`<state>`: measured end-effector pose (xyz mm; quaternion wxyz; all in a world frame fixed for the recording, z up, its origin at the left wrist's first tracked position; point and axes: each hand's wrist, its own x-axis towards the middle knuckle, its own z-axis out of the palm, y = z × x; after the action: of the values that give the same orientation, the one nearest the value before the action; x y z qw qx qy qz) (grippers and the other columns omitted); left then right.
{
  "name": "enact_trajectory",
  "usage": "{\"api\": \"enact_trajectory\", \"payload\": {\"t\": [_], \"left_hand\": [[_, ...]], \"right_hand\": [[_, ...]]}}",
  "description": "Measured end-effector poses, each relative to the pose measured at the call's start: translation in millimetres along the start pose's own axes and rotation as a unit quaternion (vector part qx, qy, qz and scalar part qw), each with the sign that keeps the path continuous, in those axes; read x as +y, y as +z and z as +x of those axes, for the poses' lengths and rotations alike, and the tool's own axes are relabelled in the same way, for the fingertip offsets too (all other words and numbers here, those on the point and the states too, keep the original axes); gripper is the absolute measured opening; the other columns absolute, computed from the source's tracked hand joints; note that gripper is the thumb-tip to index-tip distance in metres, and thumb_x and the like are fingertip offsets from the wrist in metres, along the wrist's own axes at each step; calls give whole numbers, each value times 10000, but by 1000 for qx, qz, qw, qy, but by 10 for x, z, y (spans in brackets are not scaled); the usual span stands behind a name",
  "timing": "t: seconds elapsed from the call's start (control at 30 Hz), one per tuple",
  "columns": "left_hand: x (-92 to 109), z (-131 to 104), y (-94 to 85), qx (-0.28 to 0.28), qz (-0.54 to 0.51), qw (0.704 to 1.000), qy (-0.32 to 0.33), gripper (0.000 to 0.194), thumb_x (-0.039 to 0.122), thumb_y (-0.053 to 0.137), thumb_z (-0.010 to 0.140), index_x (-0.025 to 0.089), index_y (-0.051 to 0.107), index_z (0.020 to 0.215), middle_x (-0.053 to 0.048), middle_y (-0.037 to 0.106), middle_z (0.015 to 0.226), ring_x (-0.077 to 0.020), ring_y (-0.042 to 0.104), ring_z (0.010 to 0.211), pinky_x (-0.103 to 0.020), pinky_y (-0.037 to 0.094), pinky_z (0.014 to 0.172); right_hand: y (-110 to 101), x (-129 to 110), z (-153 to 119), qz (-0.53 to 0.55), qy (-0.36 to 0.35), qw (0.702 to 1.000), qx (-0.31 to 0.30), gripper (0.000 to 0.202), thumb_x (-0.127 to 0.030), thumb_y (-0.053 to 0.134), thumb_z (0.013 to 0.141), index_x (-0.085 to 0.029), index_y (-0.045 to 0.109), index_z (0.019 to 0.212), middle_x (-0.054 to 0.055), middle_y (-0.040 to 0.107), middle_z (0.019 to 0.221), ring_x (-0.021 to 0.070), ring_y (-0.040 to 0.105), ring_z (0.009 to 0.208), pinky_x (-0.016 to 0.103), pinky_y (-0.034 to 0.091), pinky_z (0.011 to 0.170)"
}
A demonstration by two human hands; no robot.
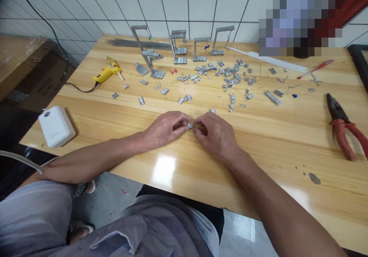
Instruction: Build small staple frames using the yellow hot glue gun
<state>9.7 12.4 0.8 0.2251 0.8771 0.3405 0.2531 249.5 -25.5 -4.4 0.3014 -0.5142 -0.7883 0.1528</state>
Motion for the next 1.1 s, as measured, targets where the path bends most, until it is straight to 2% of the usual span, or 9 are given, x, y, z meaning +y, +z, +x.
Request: {"api": "enact_trajectory", "payload": {"t": [0.13, 0.33, 0.47, 0.6, 0.77, 0.93, 1.1], "left_hand": [[-2, -3, 16, 19, 12, 1000, 8, 98, 178, 696, 1057, 187, 723, 1151, -37, 777, 939, -185, 730, 847, -323, 573, 790], [15, -21, -14, 13, 37, 999, 17, 104, 185, 678, 1055, 184, 733, 1144, -88, 753, 1096, -211, 732, 992, -351, 605, 871], [-20, -25, 9, 12, 40, 999, 35, 148, 187, 621, 1101, 182, 761, 1053, -78, 743, 1030, -189, 729, 946, -322, 599, 832], [-12, -36, 34, 46, 112, 989, 91, 244, 238, 606, 1146, 173, 794, 1005, -78, 779, 997, -189, 734, 882, -329, 569, 789], [31, -71, 14, 49, 195, 973, 114, 306, 327, 594, 1176, 179, 830, 1047, -83, 846, 1056, -205, 777, 872, -352, 551, 762], [14, -71, 6, 48, 135, 986, 88, 246, 307, 622, 1155, 184, 836, 1160, -78, 887, 1094, -216, 834, 963, -351, 611, 837], [21, -48, -17, 56, 83, 993, 59, 201, 264, 662, 1118, 207, 854, 1132, -42, 883, 934, -181, 822, 819, -309, 615, 791]], "right_hand": [[14, 2, 2, -7, -4, 1000, 4, 128, -267, 675, 975, -247, 790, 1028, 70, 797, 961, 240, 723, 858, 364, 538, 751], [1, -12, 13, -9, -5, 1000, -3, 119, -238, 678, 993, -243, 795, 1011, 62, 792, 957, 231, 719, 862, 348, 515, 742], [-3, -18, 6, -15, -11, 1000, -4, 117, -249, 686, 1010, -244, 801, 1028, 64, 791, 966, 233, 724, 878, 344, 512, 743], [19, -23, -1, -22, -23, 999, 3, 115, -230, 695, 1004, -234, 802, 1047, 72, 792, 988, 241, 736, 918, 344, 523, 767], [54, -4, 4, -26, -26, 999, 14, 88, -260, 710, 1022, -237, 794, 1020, 64, 775, 942, 230, 716, 869, 333, 510, 732], [57, 13, 8, -13, -35, 999, 38, 116, -202, 683, 991, -229, 794, 1012, 61, 768, 935, 218, 698, 824, 333, 509, 709], [40, -5, 9, -11, -36, 998, 44, 135, -196, 664, 989, -228, 789, 1027, 61, 758, 938, 219, 690, 820, 335, 509, 707]]}}
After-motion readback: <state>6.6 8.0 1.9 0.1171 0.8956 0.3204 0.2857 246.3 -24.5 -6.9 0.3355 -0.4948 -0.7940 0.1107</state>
